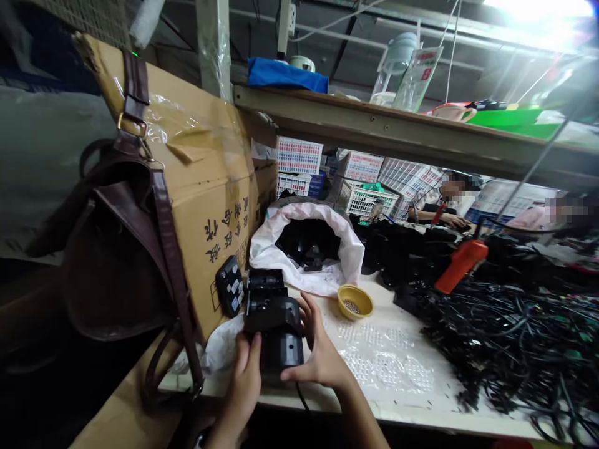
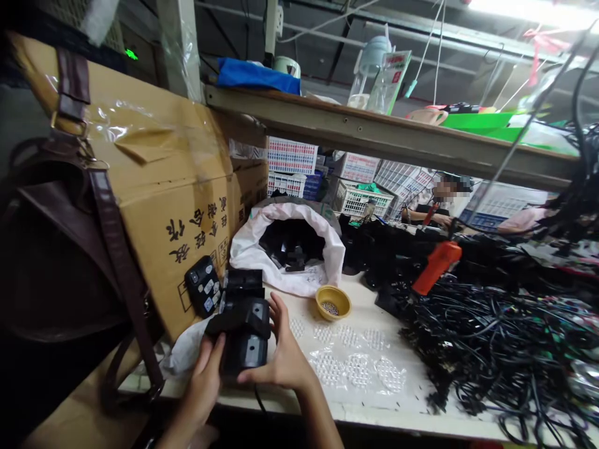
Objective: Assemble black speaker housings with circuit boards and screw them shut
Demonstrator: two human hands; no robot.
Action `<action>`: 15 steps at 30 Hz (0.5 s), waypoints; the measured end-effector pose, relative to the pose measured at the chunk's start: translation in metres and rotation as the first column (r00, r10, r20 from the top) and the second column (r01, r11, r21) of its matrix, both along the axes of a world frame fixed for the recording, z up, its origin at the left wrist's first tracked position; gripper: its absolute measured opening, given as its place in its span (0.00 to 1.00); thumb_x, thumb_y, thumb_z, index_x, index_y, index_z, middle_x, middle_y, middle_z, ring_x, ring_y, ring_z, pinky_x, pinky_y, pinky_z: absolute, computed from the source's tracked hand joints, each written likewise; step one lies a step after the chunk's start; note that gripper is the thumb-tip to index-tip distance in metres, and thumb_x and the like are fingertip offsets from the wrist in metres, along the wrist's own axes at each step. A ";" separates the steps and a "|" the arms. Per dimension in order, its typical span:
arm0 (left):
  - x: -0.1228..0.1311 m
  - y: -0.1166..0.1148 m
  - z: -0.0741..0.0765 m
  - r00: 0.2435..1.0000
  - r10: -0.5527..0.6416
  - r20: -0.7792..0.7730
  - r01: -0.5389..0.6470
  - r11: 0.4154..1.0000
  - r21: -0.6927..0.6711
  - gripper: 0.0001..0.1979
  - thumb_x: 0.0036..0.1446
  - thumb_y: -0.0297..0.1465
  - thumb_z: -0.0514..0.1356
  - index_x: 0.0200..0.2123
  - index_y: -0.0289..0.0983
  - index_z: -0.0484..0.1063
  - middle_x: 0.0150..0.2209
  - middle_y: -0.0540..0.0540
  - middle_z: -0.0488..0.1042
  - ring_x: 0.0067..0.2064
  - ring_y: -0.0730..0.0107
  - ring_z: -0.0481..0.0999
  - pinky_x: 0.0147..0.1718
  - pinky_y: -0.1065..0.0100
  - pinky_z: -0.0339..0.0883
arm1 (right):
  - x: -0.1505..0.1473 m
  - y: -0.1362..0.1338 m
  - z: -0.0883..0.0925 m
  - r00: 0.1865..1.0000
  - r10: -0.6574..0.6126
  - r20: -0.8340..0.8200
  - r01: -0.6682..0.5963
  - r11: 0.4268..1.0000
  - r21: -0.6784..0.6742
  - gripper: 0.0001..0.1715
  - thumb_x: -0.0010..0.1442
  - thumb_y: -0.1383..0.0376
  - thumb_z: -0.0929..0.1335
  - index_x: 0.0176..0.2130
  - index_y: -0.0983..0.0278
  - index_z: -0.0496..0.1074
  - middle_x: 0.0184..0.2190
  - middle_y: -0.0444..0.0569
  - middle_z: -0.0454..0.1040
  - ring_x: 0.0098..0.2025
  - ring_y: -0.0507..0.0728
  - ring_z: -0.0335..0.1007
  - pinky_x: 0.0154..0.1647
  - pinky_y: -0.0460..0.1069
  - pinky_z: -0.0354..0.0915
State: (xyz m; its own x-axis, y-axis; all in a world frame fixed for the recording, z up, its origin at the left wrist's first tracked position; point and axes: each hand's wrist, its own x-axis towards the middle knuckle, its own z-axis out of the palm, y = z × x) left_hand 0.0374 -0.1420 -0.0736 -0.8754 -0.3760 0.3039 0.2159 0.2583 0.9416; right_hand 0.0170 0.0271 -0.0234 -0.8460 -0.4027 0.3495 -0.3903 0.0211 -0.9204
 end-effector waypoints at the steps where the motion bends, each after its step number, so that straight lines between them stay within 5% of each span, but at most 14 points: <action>1: 0.001 -0.002 0.005 0.999 -0.027 -0.043 0.027 1.000 0.005 0.20 0.66 0.45 0.47 0.54 0.40 0.58 0.56 0.34 0.71 0.61 0.57 0.70 0.59 0.53 0.68 | -0.002 0.000 0.004 1.000 -0.005 -0.015 0.005 1.000 0.001 0.83 0.31 0.52 0.82 0.69 0.57 0.33 0.69 0.63 0.45 0.71 0.67 0.45 0.70 0.62 0.46; 4: 0.005 -0.008 0.029 0.965 -0.129 -0.229 0.117 0.991 -0.063 0.25 0.65 0.40 0.52 0.62 0.42 0.50 0.66 0.36 0.59 0.67 0.60 0.60 0.65 0.50 0.57 | -0.003 0.003 0.024 0.993 -0.035 -0.108 0.057 0.976 0.211 0.80 0.34 0.61 0.81 0.70 0.58 0.35 0.69 0.61 0.46 0.70 0.67 0.46 0.70 0.62 0.48; 6: 0.008 -0.011 0.048 0.941 -0.206 -0.267 0.147 0.963 -0.225 0.27 0.64 0.36 0.56 0.63 0.47 0.52 0.68 0.40 0.54 0.69 0.59 0.57 0.66 0.48 0.55 | -0.001 0.003 0.037 0.981 0.000 -0.195 0.076 0.921 0.382 0.78 0.34 0.63 0.80 0.71 0.61 0.38 0.69 0.62 0.46 0.70 0.69 0.44 0.70 0.63 0.48; 10: 0.003 -0.010 0.070 0.929 -0.362 -0.079 0.263 0.794 -0.547 0.15 0.58 0.31 0.58 0.49 0.46 0.73 0.69 0.43 0.56 0.67 0.55 0.59 0.64 0.46 0.58 | -0.004 -0.002 0.047 0.973 0.089 -0.214 0.055 0.808 0.587 0.78 0.34 0.60 0.81 0.71 0.66 0.41 0.68 0.65 0.49 0.69 0.73 0.43 0.68 0.67 0.47; 13: -0.005 -0.007 0.072 0.926 -0.374 0.058 0.337 0.747 -0.573 0.13 0.56 0.30 0.57 0.43 0.43 0.78 0.65 0.39 0.63 0.64 0.52 0.65 0.63 0.45 0.60 | -0.008 0.002 0.045 0.989 0.101 -0.109 -0.016 0.801 0.599 0.81 0.30 0.57 0.82 0.71 0.67 0.43 0.68 0.64 0.50 0.69 0.73 0.43 0.68 0.66 0.49; 15: -0.008 -0.008 0.072 0.918 -0.380 0.113 0.375 0.743 -0.554 0.13 0.56 0.33 0.58 0.43 0.45 0.79 0.63 0.41 0.66 0.63 0.53 0.67 0.62 0.45 0.61 | -0.016 0.015 0.047 0.994 0.062 -0.086 0.000 0.810 0.586 0.74 0.33 0.56 0.82 0.69 0.63 0.50 0.67 0.60 0.54 0.68 0.70 0.47 0.68 0.62 0.52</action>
